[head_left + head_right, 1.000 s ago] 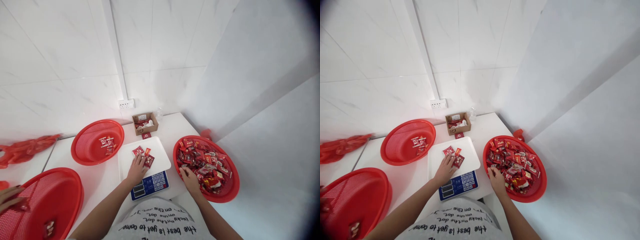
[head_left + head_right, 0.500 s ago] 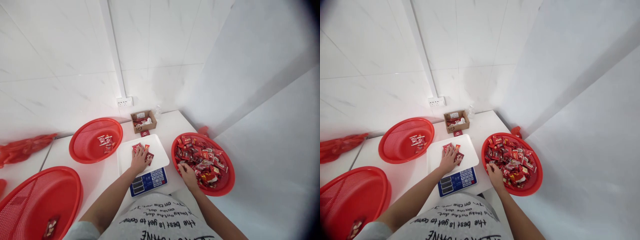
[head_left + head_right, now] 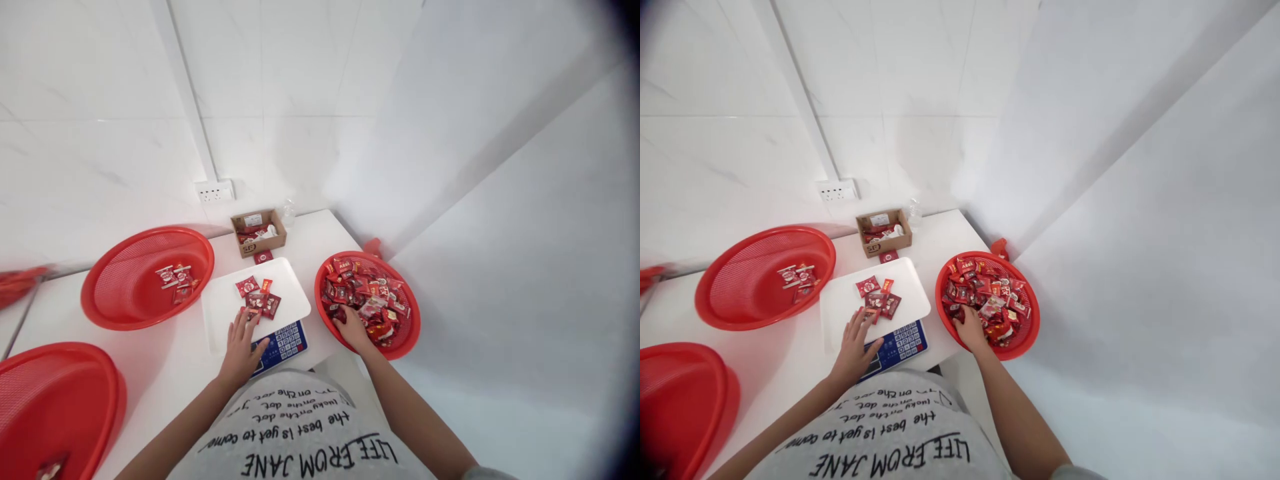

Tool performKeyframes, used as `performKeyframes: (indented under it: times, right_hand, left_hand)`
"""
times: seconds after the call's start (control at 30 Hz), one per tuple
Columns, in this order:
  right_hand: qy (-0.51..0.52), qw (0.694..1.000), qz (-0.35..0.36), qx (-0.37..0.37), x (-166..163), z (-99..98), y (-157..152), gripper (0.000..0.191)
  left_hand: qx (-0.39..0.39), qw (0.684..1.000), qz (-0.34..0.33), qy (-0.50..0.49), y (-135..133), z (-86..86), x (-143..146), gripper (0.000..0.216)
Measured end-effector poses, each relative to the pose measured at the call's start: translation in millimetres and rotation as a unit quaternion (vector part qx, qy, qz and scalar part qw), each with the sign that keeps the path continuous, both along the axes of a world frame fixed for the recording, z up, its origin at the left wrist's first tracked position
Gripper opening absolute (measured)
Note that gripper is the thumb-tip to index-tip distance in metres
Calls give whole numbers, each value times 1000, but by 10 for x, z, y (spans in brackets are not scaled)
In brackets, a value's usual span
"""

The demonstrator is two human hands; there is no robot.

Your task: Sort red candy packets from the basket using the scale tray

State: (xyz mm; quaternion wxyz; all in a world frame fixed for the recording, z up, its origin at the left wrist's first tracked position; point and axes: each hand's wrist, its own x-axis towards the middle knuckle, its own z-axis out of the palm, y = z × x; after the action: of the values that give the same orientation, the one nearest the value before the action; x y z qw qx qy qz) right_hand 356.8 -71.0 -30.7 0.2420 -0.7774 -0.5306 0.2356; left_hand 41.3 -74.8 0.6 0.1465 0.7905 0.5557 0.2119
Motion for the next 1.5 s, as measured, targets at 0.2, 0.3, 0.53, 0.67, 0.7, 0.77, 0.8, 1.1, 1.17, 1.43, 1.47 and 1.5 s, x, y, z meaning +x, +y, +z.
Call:
performKeyframes:
  times: [0.2,0.3,0.53,0.67,0.7,0.77,0.8,1.1,1.17,1.43,1.47,1.5]
  right_hand:
    - [-13,997,50,-60,-16,65,89,54]
    - [-28,998,40,-45,-24,91,107,46]
    - [-29,998,-16,-55,2,82,71,40]
    - [-28,998,-45,-33,-1,147,12,44]
    - [-30,998,-51,-23,-8,179,-6,44]
    - [-37,997,-63,12,-32,256,-41,47]
    - [-39,996,-67,36,-52,300,-56,48]
    - [186,964,192,3,-750,726,-98,33]
    - [190,931,312,-25,-962,804,-117,29]
    - [78,922,378,-17,-1193,816,-114,25]
    - [67,933,355,-11,-1144,789,-102,27]
    - [57,942,330,-1,-1081,758,-90,28]
  left_hand:
    - [-13,1000,23,-12,-190,-107,-97,48]
    - [-8,1000,19,-11,-188,-119,-92,47]
    - [4,1000,7,-11,-161,-99,-70,46]
    - [13,1000,2,-16,-161,-111,-62,45]
    - [16,1000,1,-18,-161,-117,-60,44]
    - [22,1000,-2,-19,-162,-131,-56,43]
    - [25,1000,-4,-19,-164,-139,-54,43]
    - [-130,981,-30,-142,-176,-12,64,45]
    - [-229,947,-41,-220,-166,78,132,47]
    - [-353,839,60,-408,-86,383,164,38]
    - [-342,839,98,-410,-48,404,118,38]
    - [-329,840,132,-411,0,421,62,38]
